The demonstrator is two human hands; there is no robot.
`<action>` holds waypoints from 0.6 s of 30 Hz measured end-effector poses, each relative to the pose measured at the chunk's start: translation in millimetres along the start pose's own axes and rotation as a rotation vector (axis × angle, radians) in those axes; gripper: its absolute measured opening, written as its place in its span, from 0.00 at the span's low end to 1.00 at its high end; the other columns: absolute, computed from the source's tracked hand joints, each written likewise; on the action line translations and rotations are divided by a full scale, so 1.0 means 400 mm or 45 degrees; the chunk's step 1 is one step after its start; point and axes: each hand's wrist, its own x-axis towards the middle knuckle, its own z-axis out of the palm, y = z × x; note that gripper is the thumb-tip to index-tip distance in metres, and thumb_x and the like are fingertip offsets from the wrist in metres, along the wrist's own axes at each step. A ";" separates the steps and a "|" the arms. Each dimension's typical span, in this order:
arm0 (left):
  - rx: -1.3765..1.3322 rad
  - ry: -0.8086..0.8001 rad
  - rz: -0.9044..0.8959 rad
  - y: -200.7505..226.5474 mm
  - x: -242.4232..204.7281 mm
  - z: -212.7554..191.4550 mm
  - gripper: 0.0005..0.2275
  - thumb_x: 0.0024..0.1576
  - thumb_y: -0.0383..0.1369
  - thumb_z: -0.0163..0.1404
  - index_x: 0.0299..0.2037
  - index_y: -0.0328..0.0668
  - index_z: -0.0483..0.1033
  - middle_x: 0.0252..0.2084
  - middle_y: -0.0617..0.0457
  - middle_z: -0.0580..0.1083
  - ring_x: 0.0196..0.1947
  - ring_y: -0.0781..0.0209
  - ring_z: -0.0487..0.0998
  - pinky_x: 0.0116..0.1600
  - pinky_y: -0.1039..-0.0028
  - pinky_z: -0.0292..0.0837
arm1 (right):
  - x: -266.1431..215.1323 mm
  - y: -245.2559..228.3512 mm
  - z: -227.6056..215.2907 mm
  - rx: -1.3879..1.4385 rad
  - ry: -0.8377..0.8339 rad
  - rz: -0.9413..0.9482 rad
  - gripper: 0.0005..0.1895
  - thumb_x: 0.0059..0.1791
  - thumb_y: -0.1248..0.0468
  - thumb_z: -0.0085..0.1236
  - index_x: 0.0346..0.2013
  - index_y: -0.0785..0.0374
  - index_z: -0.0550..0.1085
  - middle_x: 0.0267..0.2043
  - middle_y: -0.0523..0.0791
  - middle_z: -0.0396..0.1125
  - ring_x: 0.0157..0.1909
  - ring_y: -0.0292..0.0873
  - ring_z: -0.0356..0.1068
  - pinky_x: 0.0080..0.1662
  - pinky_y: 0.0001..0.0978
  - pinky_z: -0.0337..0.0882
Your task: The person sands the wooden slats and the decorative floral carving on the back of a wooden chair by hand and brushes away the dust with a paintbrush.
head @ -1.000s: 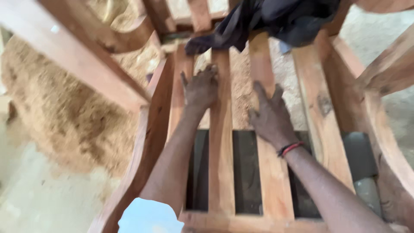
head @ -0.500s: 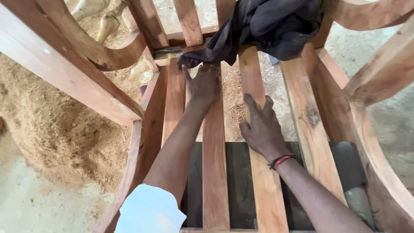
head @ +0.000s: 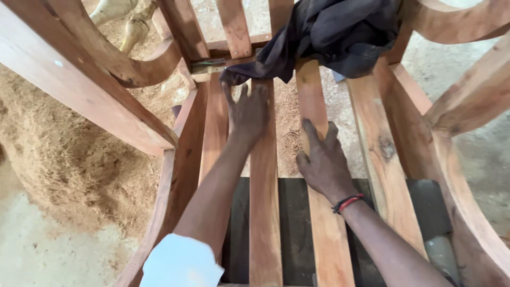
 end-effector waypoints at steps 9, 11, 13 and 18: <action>-0.172 0.088 -0.024 0.025 -0.323 -0.069 0.18 0.62 0.34 0.47 0.62 0.44 0.73 0.60 0.52 0.75 0.66 0.44 0.68 0.72 0.31 0.25 | -0.001 0.009 0.007 0.019 -0.021 0.018 0.42 0.46 0.60 0.59 0.73 0.51 0.54 0.68 0.66 0.46 0.60 0.71 0.62 0.60 0.55 0.67; -0.076 0.100 0.066 -0.010 -0.238 -0.044 0.18 0.61 0.33 0.45 0.62 0.45 0.74 0.62 0.52 0.74 0.68 0.45 0.67 0.73 0.32 0.25 | -0.002 0.008 0.010 0.005 -0.007 0.005 0.42 0.46 0.60 0.60 0.73 0.52 0.54 0.68 0.66 0.45 0.61 0.72 0.61 0.59 0.55 0.66; -0.169 0.138 0.065 -0.036 -0.087 -0.025 0.12 0.64 0.34 0.45 0.55 0.47 0.76 0.62 0.49 0.74 0.68 0.43 0.66 0.72 0.33 0.25 | 0.002 0.002 0.005 0.003 -0.006 0.003 0.42 0.46 0.59 0.60 0.73 0.52 0.54 0.68 0.66 0.45 0.61 0.72 0.60 0.59 0.55 0.66; -0.082 -0.137 -0.077 -0.019 0.007 -0.022 0.13 0.67 0.30 0.40 0.58 0.38 0.73 0.54 0.45 0.77 0.68 0.45 0.66 0.74 0.35 0.25 | -0.005 -0.003 -0.003 -0.005 0.047 -0.047 0.43 0.45 0.59 0.60 0.73 0.52 0.54 0.67 0.67 0.45 0.62 0.73 0.60 0.61 0.55 0.66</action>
